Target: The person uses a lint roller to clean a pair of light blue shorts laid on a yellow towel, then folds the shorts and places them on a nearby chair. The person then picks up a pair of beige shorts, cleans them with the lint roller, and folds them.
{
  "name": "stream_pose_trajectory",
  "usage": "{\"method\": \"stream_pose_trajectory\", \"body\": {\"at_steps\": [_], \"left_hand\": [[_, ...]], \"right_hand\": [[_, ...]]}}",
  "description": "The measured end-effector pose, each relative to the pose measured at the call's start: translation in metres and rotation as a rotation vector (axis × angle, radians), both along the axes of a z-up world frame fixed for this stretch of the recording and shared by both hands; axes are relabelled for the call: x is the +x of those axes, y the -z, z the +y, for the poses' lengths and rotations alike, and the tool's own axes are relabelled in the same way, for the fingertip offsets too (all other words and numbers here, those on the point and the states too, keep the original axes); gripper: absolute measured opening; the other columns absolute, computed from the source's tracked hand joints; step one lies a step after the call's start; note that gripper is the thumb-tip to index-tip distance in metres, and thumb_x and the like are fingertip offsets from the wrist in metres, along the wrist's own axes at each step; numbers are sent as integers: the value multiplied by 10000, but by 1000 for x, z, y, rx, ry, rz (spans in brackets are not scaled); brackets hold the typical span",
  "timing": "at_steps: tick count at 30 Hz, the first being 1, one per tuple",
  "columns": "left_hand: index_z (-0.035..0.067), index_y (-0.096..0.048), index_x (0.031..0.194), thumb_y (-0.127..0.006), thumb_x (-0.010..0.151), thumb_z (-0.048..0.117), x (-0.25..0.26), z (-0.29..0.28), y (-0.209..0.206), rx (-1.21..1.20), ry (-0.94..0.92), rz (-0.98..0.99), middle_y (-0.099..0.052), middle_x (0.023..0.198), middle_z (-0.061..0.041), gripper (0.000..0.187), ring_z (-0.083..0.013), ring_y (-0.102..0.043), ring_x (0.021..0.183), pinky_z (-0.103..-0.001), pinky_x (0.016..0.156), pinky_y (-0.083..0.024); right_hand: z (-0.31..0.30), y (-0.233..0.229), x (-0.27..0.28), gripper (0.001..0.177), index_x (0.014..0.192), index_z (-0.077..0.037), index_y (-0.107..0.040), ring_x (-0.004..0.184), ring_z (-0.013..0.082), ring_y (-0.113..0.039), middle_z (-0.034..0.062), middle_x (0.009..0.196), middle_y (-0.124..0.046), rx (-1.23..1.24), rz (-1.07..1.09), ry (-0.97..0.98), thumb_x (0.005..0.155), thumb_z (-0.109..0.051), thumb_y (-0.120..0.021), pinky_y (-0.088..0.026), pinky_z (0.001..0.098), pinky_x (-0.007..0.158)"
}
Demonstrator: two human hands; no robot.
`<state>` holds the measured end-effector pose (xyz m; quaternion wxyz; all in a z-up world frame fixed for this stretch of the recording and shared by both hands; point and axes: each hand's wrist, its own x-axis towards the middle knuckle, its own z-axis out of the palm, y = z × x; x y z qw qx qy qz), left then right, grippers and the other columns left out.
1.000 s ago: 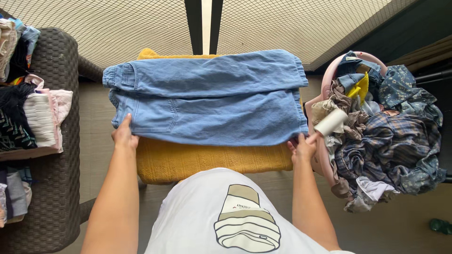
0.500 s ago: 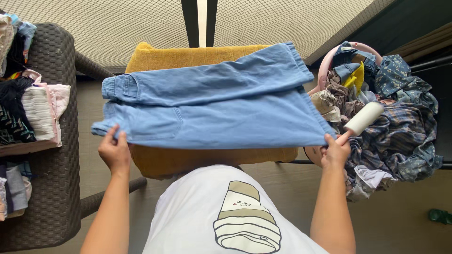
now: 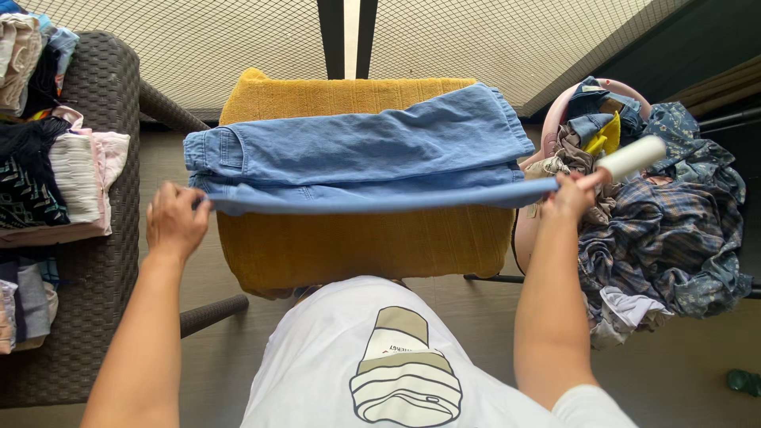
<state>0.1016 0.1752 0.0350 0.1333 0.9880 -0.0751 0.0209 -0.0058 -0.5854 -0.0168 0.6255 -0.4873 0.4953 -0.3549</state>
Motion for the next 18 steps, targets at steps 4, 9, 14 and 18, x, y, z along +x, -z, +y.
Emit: {"method": "stream_pose_trajectory", "body": {"at_steps": [4,9,14,18], "left_hand": [[101,-763,1057,-735,959,292,57,-22,-3,29,-73,-68,-550,1225,-136,217,-328,-520,1209,-486,1041,-413],[86,-684,1200,-736,935,294,71,-80,-12,9,-81,-394,-538,1301,-134,341,-296,-529,1210,-477,1021,-416],[111,-623,1198,-728,911,324,-23,-147,24,9,395,-309,-616,1103,-141,373,-311,-601,1002,-472,893,-447],[26,-639,1175,-722,997,437,-57,-146,74,-785,-419,369,-709,1033,-164,455,-309,-657,944,-419,773,-519]], "right_hand": [[6,-19,88,359,1178,-69,-552,691,162,-693,56,1023,-636,58,-8,0,889,120,-650,-548,260,510],[61,-9,115,186,1108,-62,-510,603,169,-578,112,896,-567,-85,-90,-213,976,31,-603,-489,278,461],[179,35,23,202,1213,-16,-658,924,198,-666,97,1000,-690,-837,271,-433,1020,-63,-698,-537,382,849],[190,39,-13,593,1549,-132,-472,784,217,-679,104,889,-651,-478,424,-138,982,-78,-635,-558,331,706]]}}
